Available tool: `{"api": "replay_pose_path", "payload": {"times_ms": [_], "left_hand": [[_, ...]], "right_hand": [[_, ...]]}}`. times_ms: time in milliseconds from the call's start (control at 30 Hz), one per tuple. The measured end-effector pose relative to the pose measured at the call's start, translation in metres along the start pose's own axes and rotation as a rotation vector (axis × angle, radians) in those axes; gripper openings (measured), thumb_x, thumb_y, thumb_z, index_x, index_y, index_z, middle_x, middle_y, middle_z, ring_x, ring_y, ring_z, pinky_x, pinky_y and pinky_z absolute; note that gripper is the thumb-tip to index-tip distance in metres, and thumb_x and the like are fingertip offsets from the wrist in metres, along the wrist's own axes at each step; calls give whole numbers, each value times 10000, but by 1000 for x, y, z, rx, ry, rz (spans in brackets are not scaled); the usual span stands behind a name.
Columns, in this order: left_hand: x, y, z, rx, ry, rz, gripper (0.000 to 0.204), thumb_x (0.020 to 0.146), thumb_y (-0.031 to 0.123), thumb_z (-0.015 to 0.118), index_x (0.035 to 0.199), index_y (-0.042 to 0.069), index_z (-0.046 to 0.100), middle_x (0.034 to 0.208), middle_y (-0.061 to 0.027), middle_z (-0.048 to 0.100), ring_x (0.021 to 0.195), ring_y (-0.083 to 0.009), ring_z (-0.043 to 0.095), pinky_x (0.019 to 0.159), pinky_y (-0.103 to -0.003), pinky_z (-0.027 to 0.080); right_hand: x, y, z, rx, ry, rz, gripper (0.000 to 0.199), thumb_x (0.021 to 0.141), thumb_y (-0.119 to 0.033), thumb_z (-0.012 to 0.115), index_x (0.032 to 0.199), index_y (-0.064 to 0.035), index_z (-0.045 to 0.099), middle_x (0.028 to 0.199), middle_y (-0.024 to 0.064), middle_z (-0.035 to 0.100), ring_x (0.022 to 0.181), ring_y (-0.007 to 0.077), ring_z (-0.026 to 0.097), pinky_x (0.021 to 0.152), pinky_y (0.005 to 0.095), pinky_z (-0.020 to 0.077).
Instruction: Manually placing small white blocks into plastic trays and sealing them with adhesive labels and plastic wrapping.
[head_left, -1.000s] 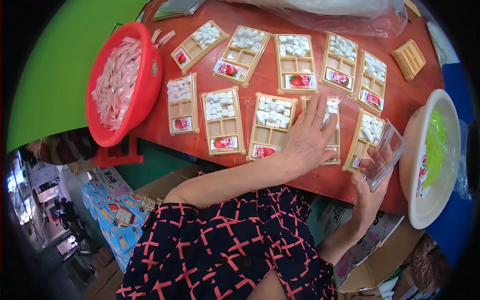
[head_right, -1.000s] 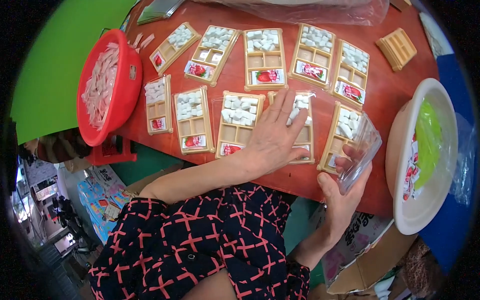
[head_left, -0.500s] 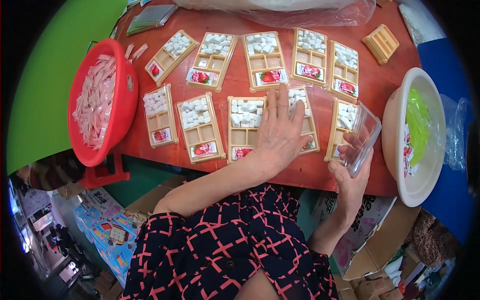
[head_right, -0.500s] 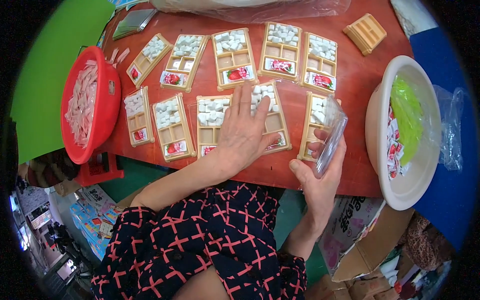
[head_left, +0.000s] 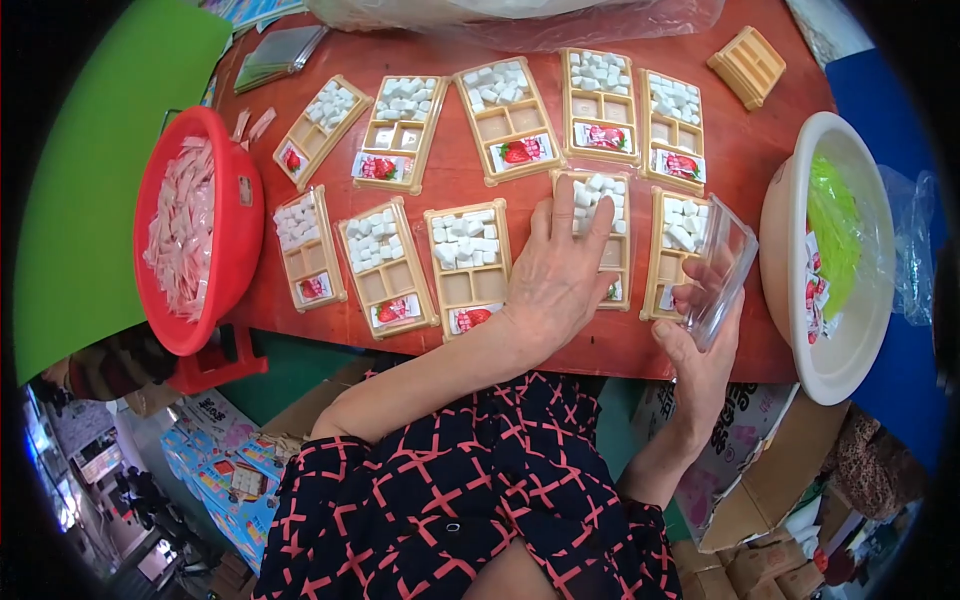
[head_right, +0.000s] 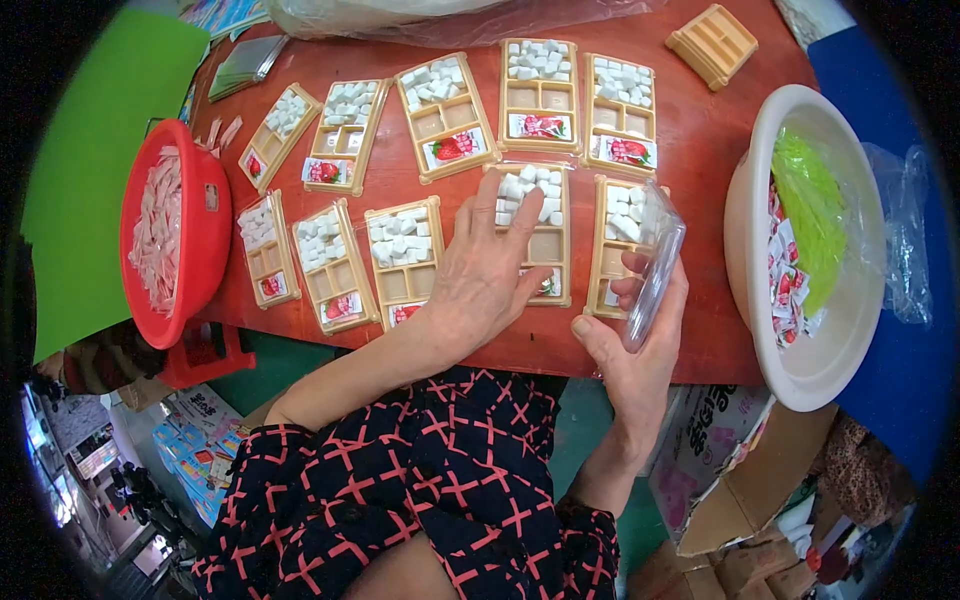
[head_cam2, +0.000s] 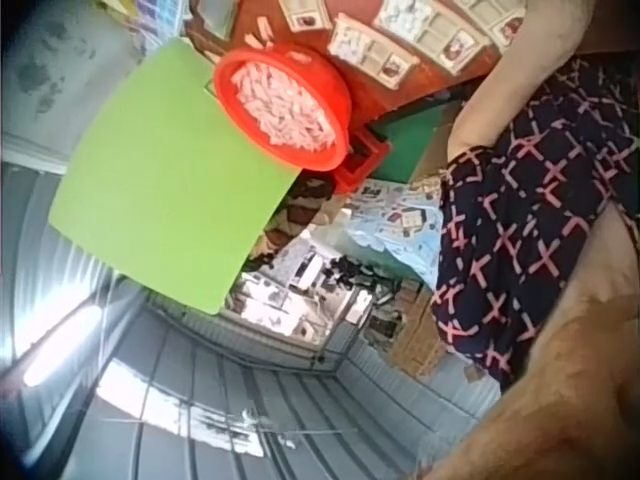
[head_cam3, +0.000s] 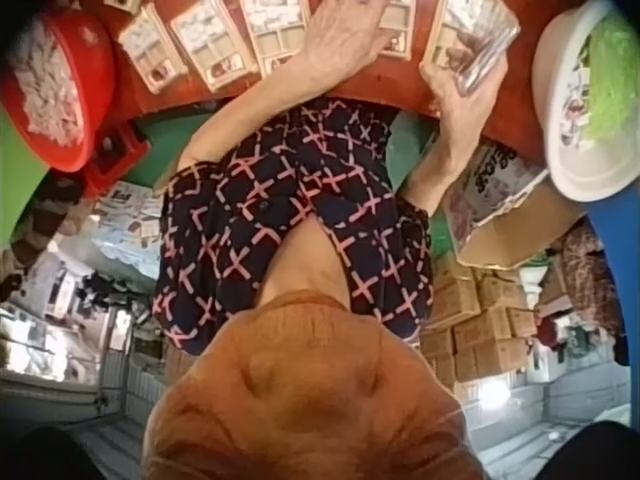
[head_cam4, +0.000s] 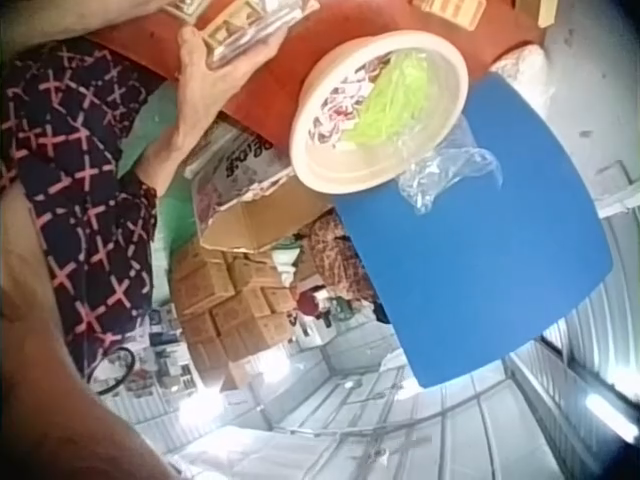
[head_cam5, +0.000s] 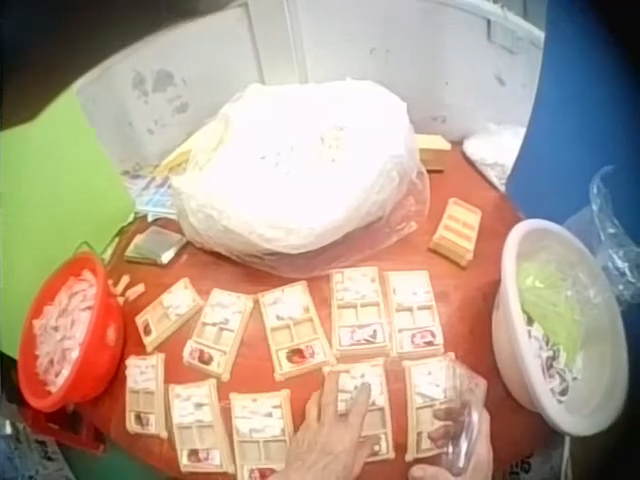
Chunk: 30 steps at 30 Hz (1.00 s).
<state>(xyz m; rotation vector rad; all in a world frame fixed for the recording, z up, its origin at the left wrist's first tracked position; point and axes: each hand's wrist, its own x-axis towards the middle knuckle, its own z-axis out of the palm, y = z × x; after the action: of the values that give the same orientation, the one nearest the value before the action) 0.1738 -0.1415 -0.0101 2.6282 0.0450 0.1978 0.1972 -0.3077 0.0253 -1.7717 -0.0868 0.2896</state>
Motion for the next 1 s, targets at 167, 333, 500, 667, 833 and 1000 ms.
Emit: {"api": "replay_pose_path", "payload": {"times_ms": [167,333,500,667,833,1000], "left_hand": [[6,-4,-2,123,-36,29,672,676,235,686,1227,-10,389,1329,-337,191,903,-331,445,751,-369,458],[8,-3,0,62,-19,-76,627,703,194,677,1220,-13,390,1306,-324,242,900,-370,455,741,-416,449],[9,-10,4,1,39,-68,576,730,154,644,1214,-27,388,1282,-317,272,900,-378,460,744,-425,448],[15,-5,5,-19,20,-115,578,722,143,636,1211,-42,388,1275,-299,296,931,-369,466,771,-408,437],[18,-11,10,318,-67,74,526,742,239,547,1179,-42,469,1344,-221,295,1104,-336,396,885,-417,354],[21,-10,17,402,-26,105,491,774,269,476,1159,-35,498,1331,-203,339,1174,-323,332,981,-462,222]], "right_hand": [[2,3,0,-6,6,29,902,612,-309,755,1336,-44,288,1152,90,436,925,142,430,778,267,434],[4,-1,-1,6,9,39,891,605,-303,760,1322,-38,302,1151,93,442,938,142,429,780,263,439],[7,-3,-2,-13,-8,34,890,603,-311,763,1313,-30,306,1154,92,443,941,140,430,766,262,445],[8,-6,-2,-14,-49,73,867,613,-286,764,1302,-24,308,1155,84,442,940,137,427,763,267,441],[7,-5,1,-51,-85,52,855,626,-284,758,1306,-24,310,1163,82,435,949,134,422,765,259,432],[2,-5,8,26,-76,41,857,634,-275,754,1319,-30,302,1162,84,428,945,136,418,783,257,420]]}}
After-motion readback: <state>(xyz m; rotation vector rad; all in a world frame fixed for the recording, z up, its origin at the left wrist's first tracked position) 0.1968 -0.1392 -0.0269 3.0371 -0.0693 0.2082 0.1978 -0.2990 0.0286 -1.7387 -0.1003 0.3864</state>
